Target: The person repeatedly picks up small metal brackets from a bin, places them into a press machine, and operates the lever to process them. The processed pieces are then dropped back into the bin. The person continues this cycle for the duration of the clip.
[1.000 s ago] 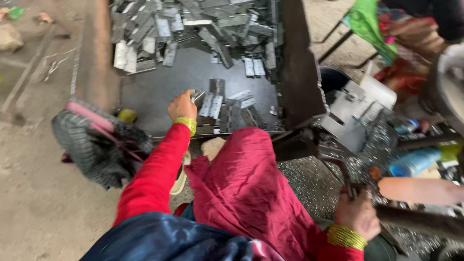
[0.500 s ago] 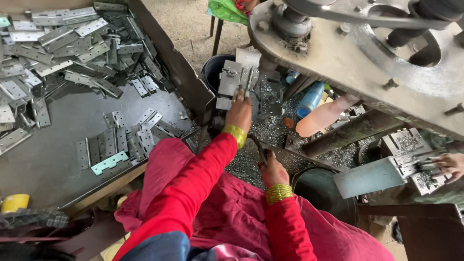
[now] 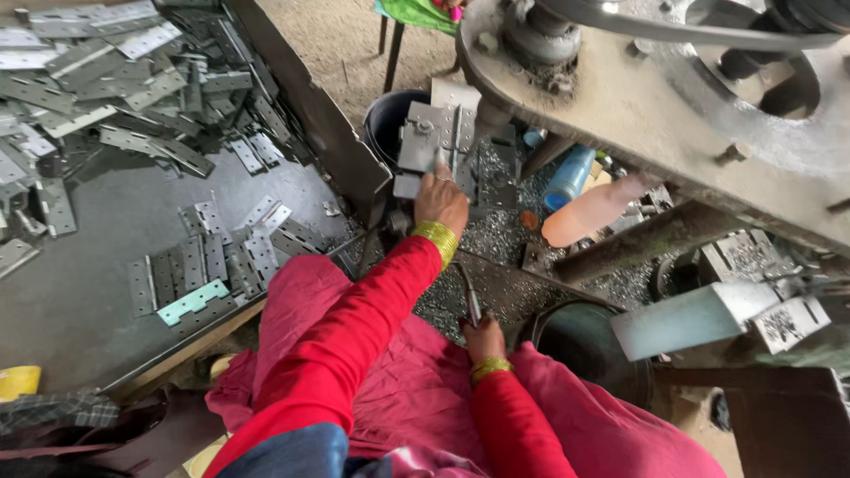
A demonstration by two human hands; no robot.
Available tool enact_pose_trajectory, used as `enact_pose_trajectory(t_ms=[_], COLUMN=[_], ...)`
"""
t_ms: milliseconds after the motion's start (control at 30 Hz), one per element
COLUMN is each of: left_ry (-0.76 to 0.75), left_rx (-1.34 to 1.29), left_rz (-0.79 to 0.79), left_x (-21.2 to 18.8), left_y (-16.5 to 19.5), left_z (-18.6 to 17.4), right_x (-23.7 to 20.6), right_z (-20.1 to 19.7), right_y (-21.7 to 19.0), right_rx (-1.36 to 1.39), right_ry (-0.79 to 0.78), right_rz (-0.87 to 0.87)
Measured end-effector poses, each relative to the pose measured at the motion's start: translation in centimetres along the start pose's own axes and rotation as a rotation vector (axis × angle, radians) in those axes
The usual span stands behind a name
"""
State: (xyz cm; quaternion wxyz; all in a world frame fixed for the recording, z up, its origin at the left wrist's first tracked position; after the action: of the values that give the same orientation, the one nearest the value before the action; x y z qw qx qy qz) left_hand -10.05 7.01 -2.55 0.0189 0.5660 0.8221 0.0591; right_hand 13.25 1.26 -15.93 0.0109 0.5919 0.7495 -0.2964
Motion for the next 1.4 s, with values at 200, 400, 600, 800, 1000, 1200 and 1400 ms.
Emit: enact_pose_trajectory(t_ms=[200, 400, 600, 800, 1000, 1200, 1400], left_ry=[0.033, 0.103, 0.162, 0.019, 0.084, 0.096, 0.007], left_rx=[-0.052, -0.112, -0.029, 0.072, 0.0, 0.085, -0.013], left_rz=[-0.017, -0.101, -0.025, -0.115, -0.025, -0.122, -0.076], left_x=[1.5, 3.7, 2.6, 5.2, 3.8, 4.5, 5.1], left_y=[-1.8, -1.4, -1.4, -2.0, -1.4, -2.0, -2.0], left_z=[1.3, 2.5, 0.8, 1.4, 2.2, 1.5, 0.8], right_x=[2.1, 0.3, 1.3, 1.3, 1.0, 4.0, 4.2], right_z=[-0.6, -1.0, -0.8, -3.2, -1.4, 2.1, 1.3], right_y=[1.1, -2.8, -0.1, -1.5, -0.8, 3.8, 2.3], right_rx=[-0.049, -0.318, -0.061, -0.015, -0.064, 0.123, 0.03], right_ry=[-0.008, -0.057, -0.022, 0.025, -0.012, -0.04, 0.04], right_rz=[-0.012, -0.216, 0.052, -0.02, 0.013, -0.007, -0.104])
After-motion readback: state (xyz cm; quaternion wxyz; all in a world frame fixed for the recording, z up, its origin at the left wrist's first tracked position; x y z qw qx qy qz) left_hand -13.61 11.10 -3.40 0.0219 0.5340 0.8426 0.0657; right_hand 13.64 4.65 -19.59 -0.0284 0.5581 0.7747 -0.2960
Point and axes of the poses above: each hand's wrist, its own x-axis towards the middle knuckle, its own z-axis out of the palm, y = z × x, the point moved 8 cm from there along x, towards the middle knuckle, and after that the axes turned 7 degrees about -y, right-handed, at the moved point
